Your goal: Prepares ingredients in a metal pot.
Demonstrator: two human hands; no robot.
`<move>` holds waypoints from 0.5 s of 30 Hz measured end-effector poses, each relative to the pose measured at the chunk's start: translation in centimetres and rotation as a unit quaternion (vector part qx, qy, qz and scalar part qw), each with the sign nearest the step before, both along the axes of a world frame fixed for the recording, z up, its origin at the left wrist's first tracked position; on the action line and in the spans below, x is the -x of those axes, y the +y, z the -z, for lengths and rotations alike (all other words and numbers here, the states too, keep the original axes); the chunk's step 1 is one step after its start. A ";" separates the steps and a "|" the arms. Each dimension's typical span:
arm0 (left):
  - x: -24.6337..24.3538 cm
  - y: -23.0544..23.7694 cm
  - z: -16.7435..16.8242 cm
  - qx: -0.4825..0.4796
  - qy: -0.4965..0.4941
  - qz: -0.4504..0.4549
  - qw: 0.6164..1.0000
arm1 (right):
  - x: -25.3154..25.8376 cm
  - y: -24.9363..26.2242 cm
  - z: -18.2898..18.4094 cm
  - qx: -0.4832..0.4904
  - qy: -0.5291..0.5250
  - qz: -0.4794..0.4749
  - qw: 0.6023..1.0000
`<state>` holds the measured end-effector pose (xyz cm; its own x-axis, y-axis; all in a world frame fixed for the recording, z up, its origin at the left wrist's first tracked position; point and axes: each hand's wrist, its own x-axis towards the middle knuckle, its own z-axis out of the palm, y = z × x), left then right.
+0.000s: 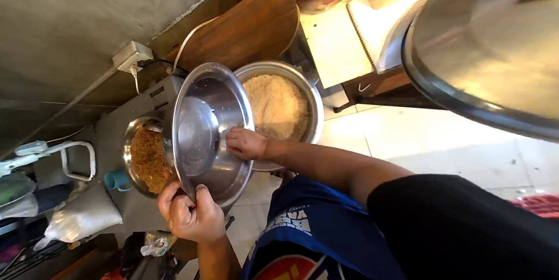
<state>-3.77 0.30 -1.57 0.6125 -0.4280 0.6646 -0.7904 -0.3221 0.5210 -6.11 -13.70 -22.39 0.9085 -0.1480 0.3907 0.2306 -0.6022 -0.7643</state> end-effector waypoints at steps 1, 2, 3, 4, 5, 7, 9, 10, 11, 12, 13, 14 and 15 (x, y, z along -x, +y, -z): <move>-0.1 0.1 0.1 -0.006 -0.003 -0.004 1.000 | 0.5 -0.8 1.0 0.025 -0.019 0.013 0.999; -0.2 0.1 0.1 -0.010 -0.003 -0.009 1.000 | 1.1 -1.5 2.5 0.054 -0.058 0.037 0.996; -0.2 0.0 0.2 -0.012 -0.001 -0.015 1.000 | 1.8 -2.0 4.3 0.086 -0.095 0.066 0.990; -0.3 0.0 0.3 -0.012 0.004 -0.018 1.000 | 2.6 -2.3 5.9 0.106 -0.106 0.096 0.984; -0.5 0.0 0.5 -0.010 0.006 -0.017 1.000 | 3.6 -2.6 7.3 0.108 -0.064 0.118 0.985; -0.8 0.3 0.5 -0.009 0.011 -0.026 1.000 | 5.9 -3.1 8.2 0.047 0.191 0.102 0.975; -1.3 0.1 0.3 -0.006 0.019 -0.038 0.999 | 6.3 -3.9 7.8 -0.025 0.344 0.120 0.931; -1.6 0.1 0.2 -0.006 0.020 -0.039 0.999 | 6.2 -3.7 7.0 -0.037 0.342 0.144 0.928; -1.7 0.1 0.2 -0.008 0.017 -0.043 0.999 | 5.8 -3.4 6.0 -0.048 0.317 0.166 0.933; -1.6 0.3 0.2 -0.013 0.015 -0.048 0.999 | 5.4 -3.0 4.6 -0.064 0.281 0.187 0.939; -1.5 0.3 0.2 -0.020 0.014 -0.049 0.998 | 5.0 -2.6 3.2 -0.073 0.226 0.214 0.948; -1.5 0.1 0.3 -0.023 0.010 -0.049 0.998 | 4.6 -2.5 2.0 -0.072 0.166 0.238 0.954; -1.5 0.0 0.3 -0.024 0.004 -0.048 0.999 | 4.4 -2.4 1.3 -0.064 0.106 0.260 0.958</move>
<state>-2.23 0.33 -1.92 0.6574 -0.3979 0.6399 -0.7506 -0.4203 0.5099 -10.46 -16.12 -23.69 0.7556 -0.6369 0.1530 -0.2444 -0.4909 -0.8363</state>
